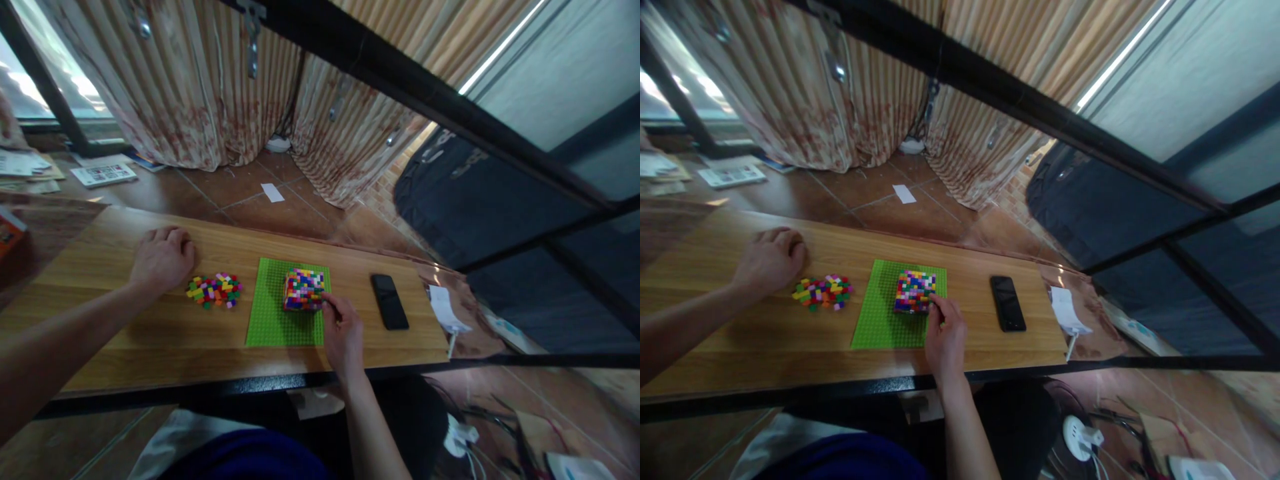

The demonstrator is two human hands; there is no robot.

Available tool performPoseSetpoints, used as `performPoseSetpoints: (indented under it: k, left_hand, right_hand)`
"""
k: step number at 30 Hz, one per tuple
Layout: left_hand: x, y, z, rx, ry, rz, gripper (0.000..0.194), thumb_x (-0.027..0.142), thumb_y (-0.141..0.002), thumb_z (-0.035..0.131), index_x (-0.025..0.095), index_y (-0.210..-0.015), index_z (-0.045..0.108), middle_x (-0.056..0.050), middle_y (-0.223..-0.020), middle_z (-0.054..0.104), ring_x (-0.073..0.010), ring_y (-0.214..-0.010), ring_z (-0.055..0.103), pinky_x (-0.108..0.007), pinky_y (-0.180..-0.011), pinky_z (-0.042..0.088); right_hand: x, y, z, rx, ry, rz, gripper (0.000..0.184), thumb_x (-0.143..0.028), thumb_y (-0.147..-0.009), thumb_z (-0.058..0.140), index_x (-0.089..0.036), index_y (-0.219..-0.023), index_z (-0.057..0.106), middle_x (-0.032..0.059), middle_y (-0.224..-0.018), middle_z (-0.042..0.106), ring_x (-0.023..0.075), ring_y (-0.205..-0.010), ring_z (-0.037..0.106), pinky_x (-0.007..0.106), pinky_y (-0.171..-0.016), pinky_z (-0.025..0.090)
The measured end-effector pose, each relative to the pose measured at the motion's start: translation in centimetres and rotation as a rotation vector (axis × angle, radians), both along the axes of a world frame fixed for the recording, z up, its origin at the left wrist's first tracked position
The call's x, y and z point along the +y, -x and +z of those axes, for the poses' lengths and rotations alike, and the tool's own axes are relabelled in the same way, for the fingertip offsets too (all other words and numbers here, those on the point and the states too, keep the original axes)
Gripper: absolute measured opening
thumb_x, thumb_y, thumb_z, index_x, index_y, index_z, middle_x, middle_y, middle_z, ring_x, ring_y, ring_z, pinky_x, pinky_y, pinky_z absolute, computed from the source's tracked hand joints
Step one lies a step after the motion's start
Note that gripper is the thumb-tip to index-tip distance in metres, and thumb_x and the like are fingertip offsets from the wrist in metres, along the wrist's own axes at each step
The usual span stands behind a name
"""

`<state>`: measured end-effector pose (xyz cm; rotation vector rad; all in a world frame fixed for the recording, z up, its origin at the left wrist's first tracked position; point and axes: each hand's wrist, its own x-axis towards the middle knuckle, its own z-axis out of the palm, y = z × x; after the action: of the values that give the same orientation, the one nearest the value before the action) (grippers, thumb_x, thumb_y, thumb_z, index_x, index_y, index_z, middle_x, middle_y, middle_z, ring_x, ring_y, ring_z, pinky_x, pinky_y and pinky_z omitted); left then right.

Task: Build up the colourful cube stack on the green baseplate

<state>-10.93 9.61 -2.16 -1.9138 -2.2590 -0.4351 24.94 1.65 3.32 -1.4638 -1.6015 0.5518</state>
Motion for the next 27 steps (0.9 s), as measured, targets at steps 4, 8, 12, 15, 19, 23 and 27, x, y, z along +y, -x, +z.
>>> performPoseSetpoints:
  k: [4, 8, 12, 15, 19, 23, 27]
  left_hand:
    - [0.1, 0.0, 0.0, 0.007, -0.001, 0.007, 0.040, 0.033, -0.090, 0.032, 0.012, -0.112, 0.059, -0.016, -0.120, 0.060, -0.0297, -0.114, 0.051, -0.042, -0.103, 0.036]
    - [0.0, 0.0, 0.1, 0.019, 0.014, 0.013, 0.039, 0.034, -0.090, 0.033, 0.013, -0.111, 0.059, -0.015, -0.119, 0.060, -0.0293, -0.115, 0.050, -0.042, -0.102, 0.037]
    - [0.0, 0.0, 0.1, 0.010, 0.017, 0.010, 0.040, 0.034, -0.091, 0.034, 0.012, -0.113, 0.058, -0.016, -0.122, 0.059, -0.0291, -0.117, 0.049, -0.042, -0.103, 0.036]
    - [0.0, 0.1, 0.0, -0.041, 0.007, -0.001, 0.041, 0.033, -0.090, 0.034, 0.010, -0.115, 0.057, -0.018, -0.124, 0.058, -0.0302, -0.118, 0.047, -0.044, -0.104, 0.034]
    - [0.0, 0.0, 0.0, -0.056, -0.005, -0.006, 0.041, 0.033, -0.091, 0.034, 0.011, -0.115, 0.057, -0.018, -0.125, 0.058, -0.0310, -0.120, 0.046, -0.045, -0.104, 0.033]
    - [0.0, 0.0, 0.1, -0.025, 0.006, -0.010, 0.039, 0.032, -0.091, 0.034, 0.010, -0.113, 0.058, -0.016, -0.121, 0.059, -0.0283, -0.117, 0.048, -0.042, -0.105, 0.033]
    - [0.0, 0.1, 0.0, -0.005, -0.001, -0.012, 0.038, 0.032, -0.091, 0.033, 0.011, -0.112, 0.058, -0.015, -0.122, 0.059, -0.0276, -0.116, 0.048, -0.041, -0.105, 0.033]
  right_hand:
    - [-0.1, 0.1, -0.7, -0.009, 0.039, -0.040, 0.022, -0.024, -0.090, 0.053, -0.018, -0.103, 0.069, 0.0070, -0.095, 0.070, 0.0176, -0.084, 0.065, 0.030, -0.075, 0.051]
    - [-0.2, 0.7, -1.0, -0.045, 0.053, -0.076, 0.018, -0.025, -0.089, 0.055, -0.018, -0.096, 0.069, 0.0053, -0.088, 0.069, 0.0165, -0.076, 0.063, 0.028, -0.067, 0.049]
    - [0.1, 1.2, -1.0, -0.082, 0.024, -0.072, 0.015, -0.025, -0.088, 0.057, -0.018, -0.090, 0.070, 0.0040, -0.083, 0.069, 0.0152, -0.071, 0.060, 0.028, -0.066, 0.047]
    - [0.2, 1.4, -1.1, -0.095, 0.006, -0.069, 0.014, -0.024, -0.088, 0.058, -0.019, -0.090, 0.071, 0.0042, -0.084, 0.069, 0.0147, -0.070, 0.060, 0.027, -0.066, 0.048]
    - [0.3, 1.6, -1.3, -0.058, -0.016, -0.053, 0.015, -0.025, -0.089, 0.058, -0.020, -0.090, 0.072, 0.0043, -0.085, 0.070, 0.0151, -0.074, 0.062, 0.028, -0.066, 0.049]
    - [0.3, 1.6, -1.4, -0.013, -0.007, -0.052, 0.015, -0.026, -0.088, 0.059, -0.020, -0.091, 0.072, 0.0047, -0.086, 0.071, 0.0152, -0.074, 0.063, 0.027, -0.067, 0.050]
    - [0.2, 1.4, -1.6, -0.002, 0.006, -0.054, 0.018, -0.028, -0.089, 0.058, -0.018, -0.095, 0.072, 0.0066, -0.090, 0.072, 0.0163, -0.076, 0.065, 0.028, -0.068, 0.051]
